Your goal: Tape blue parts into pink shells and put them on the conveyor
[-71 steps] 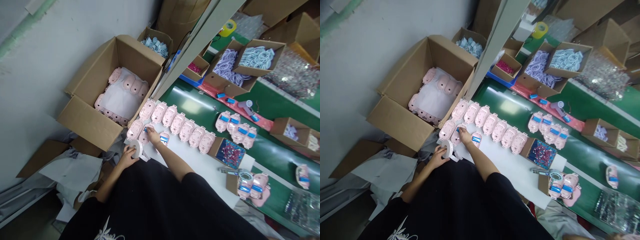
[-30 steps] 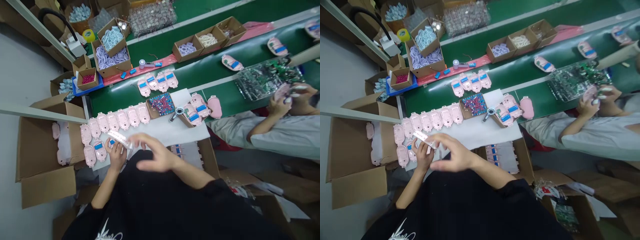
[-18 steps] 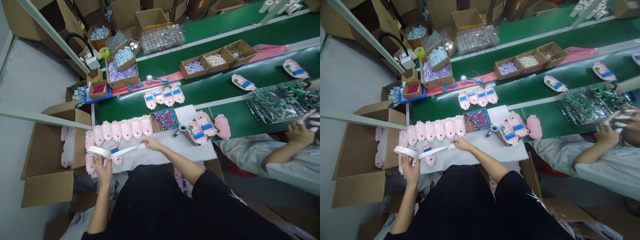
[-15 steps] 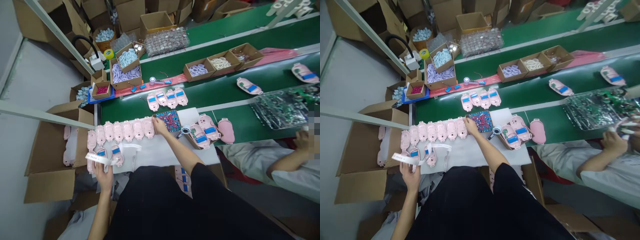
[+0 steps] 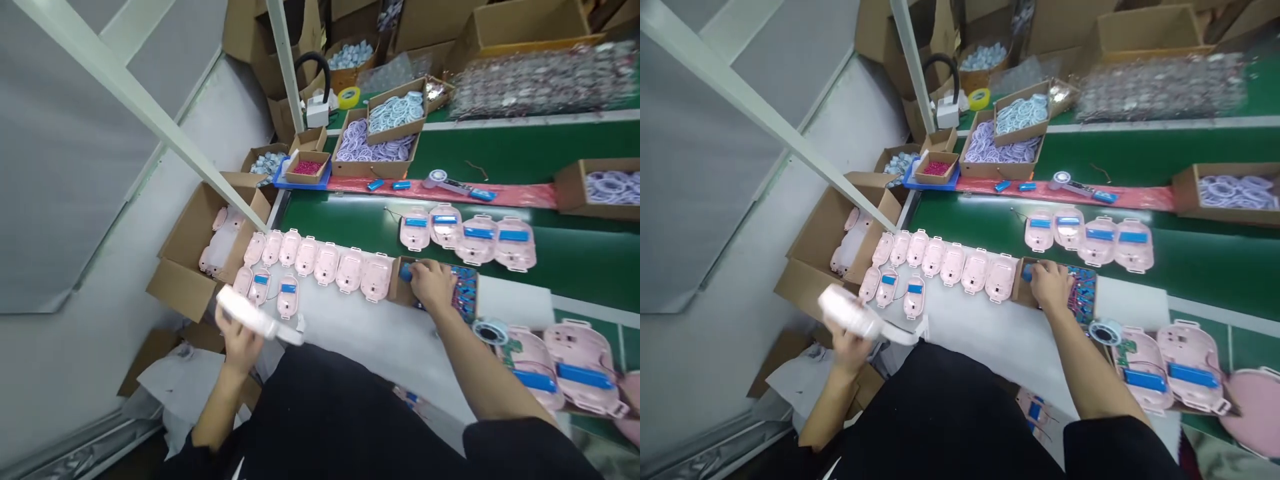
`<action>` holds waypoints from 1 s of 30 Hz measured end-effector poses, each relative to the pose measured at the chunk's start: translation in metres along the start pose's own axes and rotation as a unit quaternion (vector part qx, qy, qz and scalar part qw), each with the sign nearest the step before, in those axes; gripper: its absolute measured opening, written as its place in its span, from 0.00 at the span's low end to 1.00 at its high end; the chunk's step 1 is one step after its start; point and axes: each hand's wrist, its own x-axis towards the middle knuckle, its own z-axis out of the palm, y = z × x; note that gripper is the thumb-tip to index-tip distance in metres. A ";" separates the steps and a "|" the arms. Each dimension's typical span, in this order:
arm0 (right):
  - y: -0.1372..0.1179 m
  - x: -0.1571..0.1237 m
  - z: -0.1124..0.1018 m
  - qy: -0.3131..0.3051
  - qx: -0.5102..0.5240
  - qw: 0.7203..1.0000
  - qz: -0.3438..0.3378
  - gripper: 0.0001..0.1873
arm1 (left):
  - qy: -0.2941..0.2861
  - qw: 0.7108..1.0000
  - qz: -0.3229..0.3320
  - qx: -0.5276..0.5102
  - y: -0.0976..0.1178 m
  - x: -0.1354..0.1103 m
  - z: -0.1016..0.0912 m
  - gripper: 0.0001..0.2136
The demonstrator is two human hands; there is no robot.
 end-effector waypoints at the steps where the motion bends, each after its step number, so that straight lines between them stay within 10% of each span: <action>1: -0.004 -0.007 -0.009 0.023 0.041 0.999 -0.009 0.15 | -0.016 0.998 0.054 -0.032 0.002 0.008 0.004 0.09; 5: -0.040 -0.041 -0.048 0.073 0.267 0.961 -0.024 0.12 | -0.061 0.958 0.243 -0.142 0.008 0.023 0.026 0.16; 8: -0.089 -0.069 -0.071 0.081 0.467 0.880 0.020 0.14 | -0.097 0.939 0.292 -0.154 0.010 0.019 0.038 0.20; 18: -0.251 -0.147 -0.085 -0.160 0.753 0.623 0.138 0.22 | -0.169 0.904 0.351 -0.174 0.019 0.002 0.052 0.22; 30: -0.278 -0.173 -0.079 -0.044 0.547 0.821 -0.159 0.26 | -0.169 0.913 0.350 -0.123 0.012 -0.001 0.046 0.19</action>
